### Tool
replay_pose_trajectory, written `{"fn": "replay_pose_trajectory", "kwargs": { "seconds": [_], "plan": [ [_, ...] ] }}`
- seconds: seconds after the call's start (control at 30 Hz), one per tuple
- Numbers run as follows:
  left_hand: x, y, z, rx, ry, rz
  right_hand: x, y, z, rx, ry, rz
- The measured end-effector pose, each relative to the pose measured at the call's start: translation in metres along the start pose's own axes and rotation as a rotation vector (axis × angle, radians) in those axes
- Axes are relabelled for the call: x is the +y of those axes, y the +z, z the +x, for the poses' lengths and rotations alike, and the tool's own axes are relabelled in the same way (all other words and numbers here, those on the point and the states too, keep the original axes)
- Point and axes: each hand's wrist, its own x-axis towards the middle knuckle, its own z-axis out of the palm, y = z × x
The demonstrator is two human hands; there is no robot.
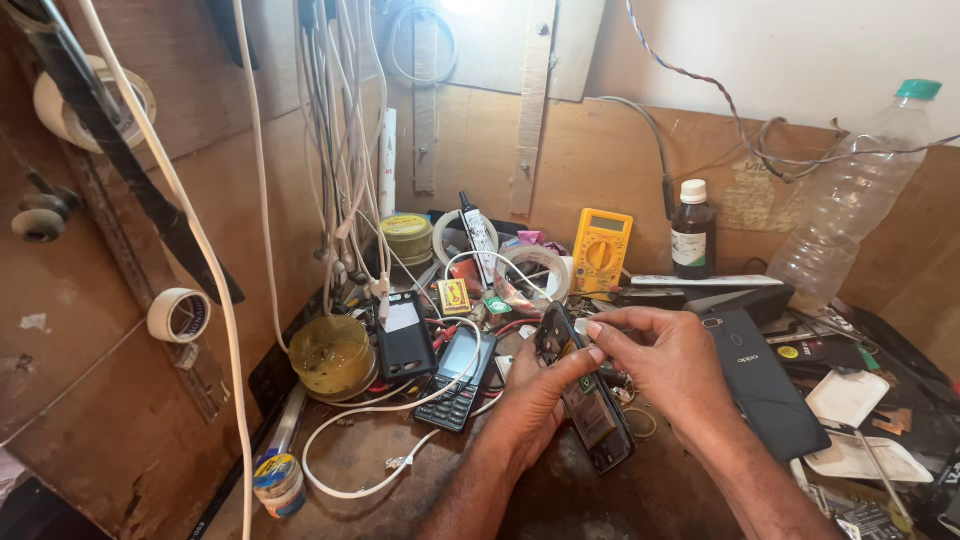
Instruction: The person holds a disassembled smartphone with the battery exposed and uses a small metal tool to pry and adjust internal components near the top of the chassis. The person repeatedly lifts and repositions the tool while stabilizing the phone with the other hand.
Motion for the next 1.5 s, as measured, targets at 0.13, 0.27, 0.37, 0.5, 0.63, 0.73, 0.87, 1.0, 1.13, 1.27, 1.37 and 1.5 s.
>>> {"fn": "replay_pose_trajectory", "kwargs": {
  "seconds": [0.13, 0.27, 0.37, 0.5, 0.63, 0.73, 0.87, 1.0, 1.13, 1.27, 1.37, 1.5],
  "plan": [
    [0.004, -0.004, -0.004, -0.070, 0.020, -0.006, -0.004, 0.004, -0.002, -0.054, 0.016, 0.114],
    [0.005, -0.004, -0.007, -0.075, 0.008, 0.006, -0.003, 0.000, -0.001, -0.106, 0.220, 0.260],
    [0.007, -0.005, -0.009, -0.069, 0.004, 0.024, 0.000, 0.005, 0.003, -0.111, 0.263, 0.271],
    [0.011, -0.005, -0.009, -0.068, 0.015, 0.021, 0.000, 0.019, 0.007, -0.141, -0.057, 0.344],
    [0.015, -0.008, -0.010, -0.067, 0.006, 0.029, -0.011, 0.023, -0.001, -0.007, -0.098, -0.019],
    [0.018, -0.011, -0.010, -0.081, 0.017, 0.026, -0.027, 0.026, -0.011, 0.101, -0.138, -0.285],
    [0.020, -0.012, -0.010, -0.042, 0.021, 0.055, -0.045, 0.029, -0.025, 0.188, -0.397, -0.454],
    [0.025, -0.012, -0.011, -0.006, -0.004, 0.078, -0.049, 0.031, -0.029, 0.198, -0.444, -0.619],
    [0.030, -0.010, -0.014, -0.016, -0.018, 0.071, -0.038, 0.030, -0.021, 0.196, -0.433, -0.547],
    [0.035, -0.010, -0.017, -0.034, -0.017, 0.091, -0.034, 0.019, -0.002, -0.090, 0.086, 0.018],
    [0.038, -0.010, -0.015, -0.038, -0.011, 0.099, -0.037, 0.018, -0.001, -0.011, 0.038, -0.103],
    [0.040, -0.013, -0.017, -0.089, 0.044, 0.070, -0.042, 0.027, -0.019, 0.203, -0.291, -0.559]
  ]
}}
